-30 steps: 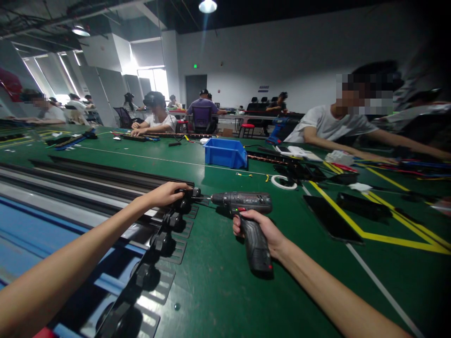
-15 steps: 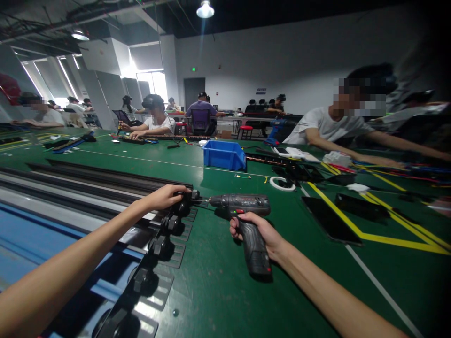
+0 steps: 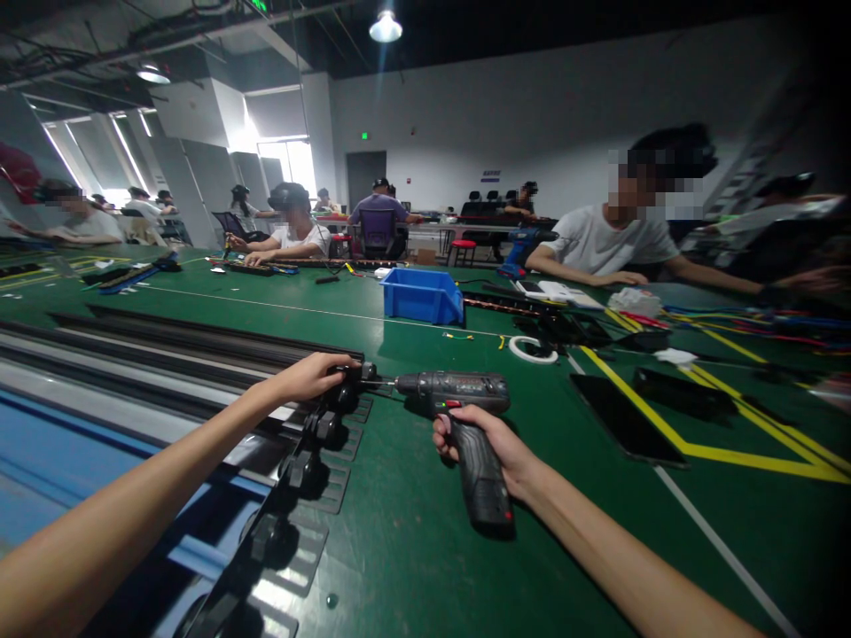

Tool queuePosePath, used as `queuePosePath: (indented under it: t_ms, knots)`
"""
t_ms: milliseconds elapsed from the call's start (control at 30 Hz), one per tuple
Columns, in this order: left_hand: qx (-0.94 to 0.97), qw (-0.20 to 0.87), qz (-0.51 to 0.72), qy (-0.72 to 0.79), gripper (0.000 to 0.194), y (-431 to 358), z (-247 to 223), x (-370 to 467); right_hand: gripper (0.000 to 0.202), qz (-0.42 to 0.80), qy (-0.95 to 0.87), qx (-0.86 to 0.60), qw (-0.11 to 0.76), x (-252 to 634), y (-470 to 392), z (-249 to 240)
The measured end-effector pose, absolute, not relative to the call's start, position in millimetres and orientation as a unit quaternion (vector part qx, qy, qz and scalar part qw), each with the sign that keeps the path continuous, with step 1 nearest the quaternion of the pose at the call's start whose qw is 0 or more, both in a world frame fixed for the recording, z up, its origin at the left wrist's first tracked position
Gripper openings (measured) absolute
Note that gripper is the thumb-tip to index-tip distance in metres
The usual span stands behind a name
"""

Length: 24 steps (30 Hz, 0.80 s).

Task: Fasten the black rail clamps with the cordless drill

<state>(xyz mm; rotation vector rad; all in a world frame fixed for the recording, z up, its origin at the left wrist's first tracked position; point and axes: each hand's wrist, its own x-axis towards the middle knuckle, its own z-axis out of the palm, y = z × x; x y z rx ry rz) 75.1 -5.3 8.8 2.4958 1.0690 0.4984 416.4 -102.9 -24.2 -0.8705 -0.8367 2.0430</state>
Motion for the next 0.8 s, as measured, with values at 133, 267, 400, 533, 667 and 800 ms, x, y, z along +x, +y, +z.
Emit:
queuePosePath:
  t_ms: [133, 267, 400, 533, 667, 800]
  knots:
    - [0.889, 0.188, 0.177, 0.379, 0.044, -6.1, 9.1, 75.6, 0.022, 0.796, -0.322, -0.337, 0.386, 416.0, -101.8, -26.1]
    - [0.888, 0.191, 0.18, 0.378, 0.044, -6.4, 9.0, 76.1, 0.024, 0.796, -0.331, -0.338, 0.376, 416.3, -101.6, -26.4]
    - [0.887, 0.191, 0.179, 0.381, 0.044, -5.7, 8.3, 75.5, 0.025, 0.802, -0.326, -0.338, 0.369, 416.5, -101.0, -27.6]
    - [0.888, 0.188, 0.179, 0.379, 0.045, -5.0, 7.6, 75.0, 0.024, 0.803, -0.322, -0.334, 0.373, 415.9, -100.5, -28.3]
    - [0.888, 0.189, 0.178, 0.38, 0.046, -5.0, 7.7, 75.0, 0.022, 0.804, -0.312, -0.335, 0.38, 415.5, -100.5, -28.4]
    - [0.886, 0.198, 0.184, 0.376, 0.046, -5.5, 9.0, 75.3, 0.019, 0.806, -0.302, -0.329, 0.387, 415.0, -100.3, -29.2]
